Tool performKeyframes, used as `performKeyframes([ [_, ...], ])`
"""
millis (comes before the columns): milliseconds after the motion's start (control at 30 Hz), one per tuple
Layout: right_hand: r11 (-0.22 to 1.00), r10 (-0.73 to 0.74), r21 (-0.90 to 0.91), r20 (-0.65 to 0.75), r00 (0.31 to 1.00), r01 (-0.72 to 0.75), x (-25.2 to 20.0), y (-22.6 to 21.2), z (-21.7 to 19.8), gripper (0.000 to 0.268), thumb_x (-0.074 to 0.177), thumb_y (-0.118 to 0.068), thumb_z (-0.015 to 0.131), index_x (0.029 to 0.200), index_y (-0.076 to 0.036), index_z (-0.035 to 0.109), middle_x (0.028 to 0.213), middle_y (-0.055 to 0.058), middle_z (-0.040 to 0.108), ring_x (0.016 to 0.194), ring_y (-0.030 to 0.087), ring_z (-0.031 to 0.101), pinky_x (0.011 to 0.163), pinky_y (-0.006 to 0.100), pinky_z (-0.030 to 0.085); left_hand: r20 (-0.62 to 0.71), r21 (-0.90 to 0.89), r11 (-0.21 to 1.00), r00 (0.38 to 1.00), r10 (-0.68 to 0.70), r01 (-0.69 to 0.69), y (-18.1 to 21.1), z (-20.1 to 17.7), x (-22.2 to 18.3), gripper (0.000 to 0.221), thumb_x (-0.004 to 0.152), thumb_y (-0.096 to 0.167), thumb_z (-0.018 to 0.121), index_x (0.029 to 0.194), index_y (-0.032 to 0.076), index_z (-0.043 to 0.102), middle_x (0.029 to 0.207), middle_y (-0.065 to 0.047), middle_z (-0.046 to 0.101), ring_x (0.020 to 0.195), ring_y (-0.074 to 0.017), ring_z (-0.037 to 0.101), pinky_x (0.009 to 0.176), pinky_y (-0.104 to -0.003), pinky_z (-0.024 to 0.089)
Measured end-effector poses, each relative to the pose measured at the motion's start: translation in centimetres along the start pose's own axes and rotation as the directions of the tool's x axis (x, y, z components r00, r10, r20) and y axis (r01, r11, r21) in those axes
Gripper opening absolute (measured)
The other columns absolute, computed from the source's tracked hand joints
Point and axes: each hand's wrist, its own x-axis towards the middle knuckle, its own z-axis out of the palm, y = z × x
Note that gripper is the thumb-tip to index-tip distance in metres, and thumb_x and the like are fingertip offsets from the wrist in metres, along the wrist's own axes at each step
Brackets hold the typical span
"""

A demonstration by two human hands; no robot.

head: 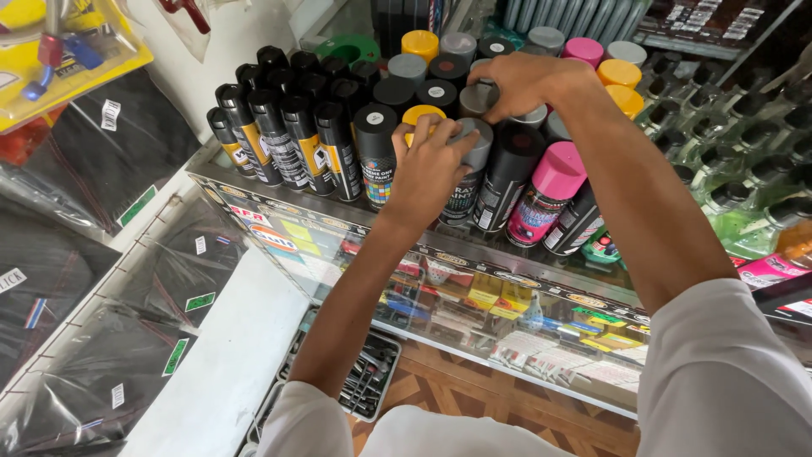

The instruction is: Cleaning and inspecting spray paint cans in a storage area.

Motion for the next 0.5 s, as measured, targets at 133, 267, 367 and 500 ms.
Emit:
performKeyframes([
  [133, 0.998, -0.07, 0.005, 0.004, 0.998, 0.07, -0.5, -0.4, -1.4, 0.077, 0.076, -0.025, 0.083, 0.148, -0.015, 0.057, 0.122, 0.011, 0.074, 0.104, 0.035, 0.07, 0.09, 0.045, 0.056, -0.025, 0.043, 0.999, 1.0, -0.017, 0.019, 0.0, 0.9, 0.0, 0.053, 0.07, 0.02, 0.084, 0.121, 0.017, 0.072, 0.122, -0.001, 0.061, 0.12, -0.0254, 0.047, 0.101, -0.054, 0.031],
  [267, 0.998, -0.026, 0.049, -0.007, 1.0, 0.026, -2.4, -1.5, -4.0, 0.072, 0.079, -0.035, 0.081, 0.144, -0.016, 0.059, 0.129, 0.007, 0.071, 0.106, 0.032, 0.069, 0.09, 0.045, 0.054, 0.018, 0.005, 0.998, 0.998, -0.064, 0.064, 0.1, 1.2, -0.3, 0.051, 0.072, 0.02, 0.082, 0.122, 0.018, 0.072, 0.124, -0.001, 0.06, 0.122, -0.0274, 0.045, 0.102, -0.056, 0.029],
  [367, 0.997, -0.031, 0.069, -0.079, 0.996, 0.036, -3.5, -1.5, -6.5, 0.071, 0.077, -0.031, 0.083, 0.142, -0.013, 0.061, 0.129, 0.009, 0.071, 0.104, 0.033, 0.069, 0.09, 0.045, 0.054, 0.001, -0.035, 0.996, 0.997, -0.077, 0.077, 0.1, 1.3, -0.1, 0.049, 0.07, 0.017, 0.082, 0.118, 0.016, 0.072, 0.123, -0.003, 0.06, 0.121, -0.0289, 0.044, 0.103, -0.056, 0.029],
  [500, 0.993, 0.024, -0.109, -0.137, 0.99, -0.04, -3.9, -0.6, -9.2, 0.086, 0.08, -0.042, 0.077, 0.158, -0.022, 0.049, 0.127, 0.018, 0.071, 0.097, 0.043, 0.073, 0.08, 0.055, 0.061, -0.026, -0.096, 0.99, 0.994, -0.108, 0.105, 0.1, 1.6, -0.1, 0.044, 0.068, 0.017, 0.083, 0.111, 0.016, 0.072, 0.116, -0.003, 0.058, 0.12, -0.0294, 0.044, 0.1, -0.058, 0.027],
])
